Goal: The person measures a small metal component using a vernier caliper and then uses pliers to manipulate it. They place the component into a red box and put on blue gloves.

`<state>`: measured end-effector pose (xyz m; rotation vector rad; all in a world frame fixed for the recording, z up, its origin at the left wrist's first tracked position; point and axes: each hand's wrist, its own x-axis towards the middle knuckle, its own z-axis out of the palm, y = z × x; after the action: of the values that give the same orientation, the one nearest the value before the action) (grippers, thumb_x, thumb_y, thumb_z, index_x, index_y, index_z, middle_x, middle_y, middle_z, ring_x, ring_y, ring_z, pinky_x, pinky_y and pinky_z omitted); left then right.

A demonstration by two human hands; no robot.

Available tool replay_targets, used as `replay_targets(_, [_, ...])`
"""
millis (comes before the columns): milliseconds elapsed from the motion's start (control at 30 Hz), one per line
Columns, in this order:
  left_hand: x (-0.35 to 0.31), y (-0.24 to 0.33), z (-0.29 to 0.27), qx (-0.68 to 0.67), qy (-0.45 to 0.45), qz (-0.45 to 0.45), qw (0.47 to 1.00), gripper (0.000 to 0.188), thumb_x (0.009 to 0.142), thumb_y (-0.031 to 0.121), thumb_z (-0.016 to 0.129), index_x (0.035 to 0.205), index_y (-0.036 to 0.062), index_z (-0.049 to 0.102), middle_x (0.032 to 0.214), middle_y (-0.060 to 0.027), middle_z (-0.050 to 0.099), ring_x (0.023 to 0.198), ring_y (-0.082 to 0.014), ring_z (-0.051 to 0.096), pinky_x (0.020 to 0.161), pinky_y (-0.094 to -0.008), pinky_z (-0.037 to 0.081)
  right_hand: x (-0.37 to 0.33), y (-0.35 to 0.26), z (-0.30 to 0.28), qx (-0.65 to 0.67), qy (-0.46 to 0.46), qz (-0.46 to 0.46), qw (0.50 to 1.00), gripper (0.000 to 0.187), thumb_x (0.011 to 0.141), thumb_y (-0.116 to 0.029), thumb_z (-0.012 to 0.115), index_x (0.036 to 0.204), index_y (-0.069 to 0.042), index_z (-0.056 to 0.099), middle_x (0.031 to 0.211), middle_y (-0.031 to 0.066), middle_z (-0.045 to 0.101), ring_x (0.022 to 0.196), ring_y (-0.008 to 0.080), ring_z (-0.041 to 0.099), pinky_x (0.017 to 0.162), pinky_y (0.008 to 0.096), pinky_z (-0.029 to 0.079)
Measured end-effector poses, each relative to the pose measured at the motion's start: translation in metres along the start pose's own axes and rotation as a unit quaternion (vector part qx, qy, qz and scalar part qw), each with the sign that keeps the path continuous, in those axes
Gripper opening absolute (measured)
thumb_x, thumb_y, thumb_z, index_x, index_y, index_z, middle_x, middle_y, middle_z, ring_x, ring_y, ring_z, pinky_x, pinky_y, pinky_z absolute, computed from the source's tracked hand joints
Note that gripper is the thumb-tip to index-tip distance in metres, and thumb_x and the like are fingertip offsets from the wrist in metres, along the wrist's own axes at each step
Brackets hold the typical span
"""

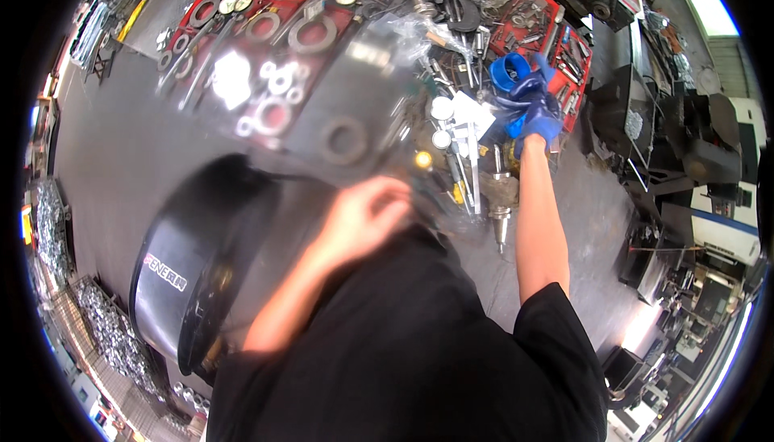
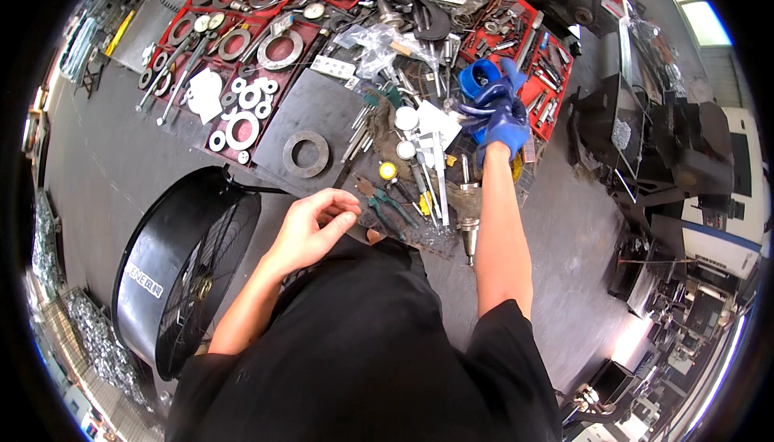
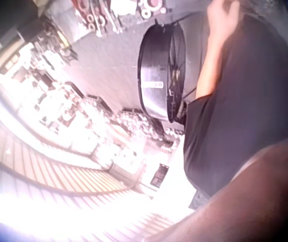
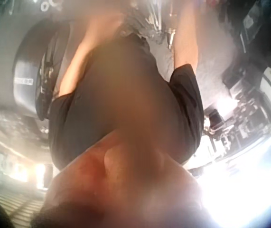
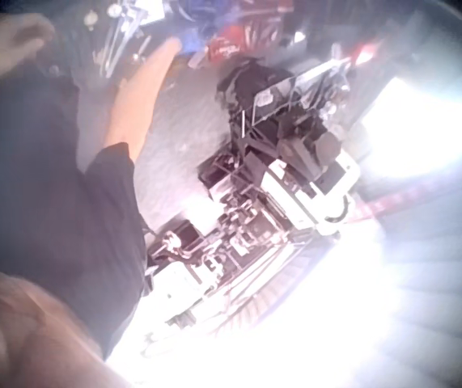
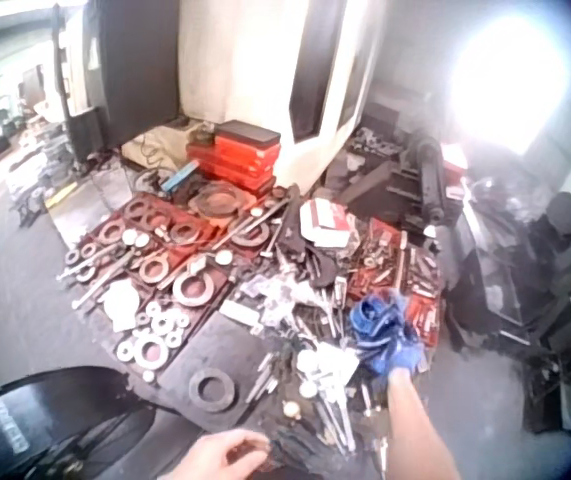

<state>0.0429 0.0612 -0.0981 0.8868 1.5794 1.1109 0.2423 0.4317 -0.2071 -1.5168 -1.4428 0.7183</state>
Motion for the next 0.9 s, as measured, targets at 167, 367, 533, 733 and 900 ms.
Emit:
replay_targets(167, [0.024, 0.003, -0.005, -0.007, 0.03, 0.05, 0.998, 0.024, 0.1, 0.009, 0.069, 0.122, -0.0005, 0.07, 0.115, -0.0083, 0.074, 0.105, -0.0153, 0.07, 0.089, -0.0315, 0.056, -0.011, -0.043, -0.054, 0.225, -0.039, -0.089, 0.969, 0.02, 0.093, -0.001, 0.067, 0.112, 0.003, 0.075, 0.101, 0.0055, 0.074, 0.09, 0.0147, 0.066, 0.083, 0.0314, 0.053])
replay_targets(367, [0.059, 0.045, -0.007, 0.156, 0.133, 0.26, 0.944, 0.042, 0.096, 0.006, 0.068, 0.137, 0.0008, 0.063, 0.135, -0.0163, 0.065, 0.123, -0.025, 0.064, 0.096, -0.035, 0.054, -0.1, -0.123, -0.105, 0.308, -0.257, 0.156, 0.903, 0.021, 0.097, -0.005, 0.061, 0.114, 0.002, 0.071, 0.101, 0.0047, 0.072, 0.09, 0.0141, 0.067, 0.081, 0.0297, 0.056])
replay_targets(533, [0.058, 0.046, 0.011, 0.005, 0.134, 0.189, 0.973, 0.046, 0.097, 0.011, 0.07, 0.139, -0.0026, 0.059, 0.136, -0.0181, 0.065, 0.128, -0.0258, 0.062, 0.104, -0.0376, 0.051, -0.147, -0.143, -0.12, 0.295, -0.385, 0.232, 0.843, 0.021, 0.095, -0.005, 0.059, 0.112, 0.002, 0.07, 0.098, 0.0072, 0.071, 0.089, 0.0148, 0.069, 0.079, 0.0296, 0.058])
replay_targets(733, [0.053, 0.01, 0.0, -0.105, 0.004, -0.027, 0.994, 0.027, 0.096, 0.017, 0.076, 0.113, -0.0028, 0.069, 0.094, -0.0013, 0.072, 0.086, -0.0093, 0.066, 0.08, -0.0271, 0.055, -0.16, -0.114, -0.12, 0.286, -0.428, 0.272, 0.813, 0.021, 0.096, -0.003, 0.062, 0.115, 0.004, 0.069, 0.099, 0.007, 0.072, 0.088, 0.0144, 0.069, 0.077, 0.0295, 0.059])
replay_targets(900, [0.023, 0.005, -0.001, -0.056, 0.067, -0.034, 0.996, 0.03, 0.096, 0.017, 0.076, 0.118, -0.0025, 0.07, 0.102, -0.0048, 0.074, 0.093, -0.0125, 0.068, 0.085, -0.0294, 0.056, -0.176, -0.101, -0.116, 0.109, -0.446, 0.244, 0.854, 0.027, 0.095, -0.005, 0.064, 0.12, 0.002, 0.07, 0.105, 0.0083, 0.074, 0.091, 0.0148, 0.069, 0.084, 0.0312, 0.058])
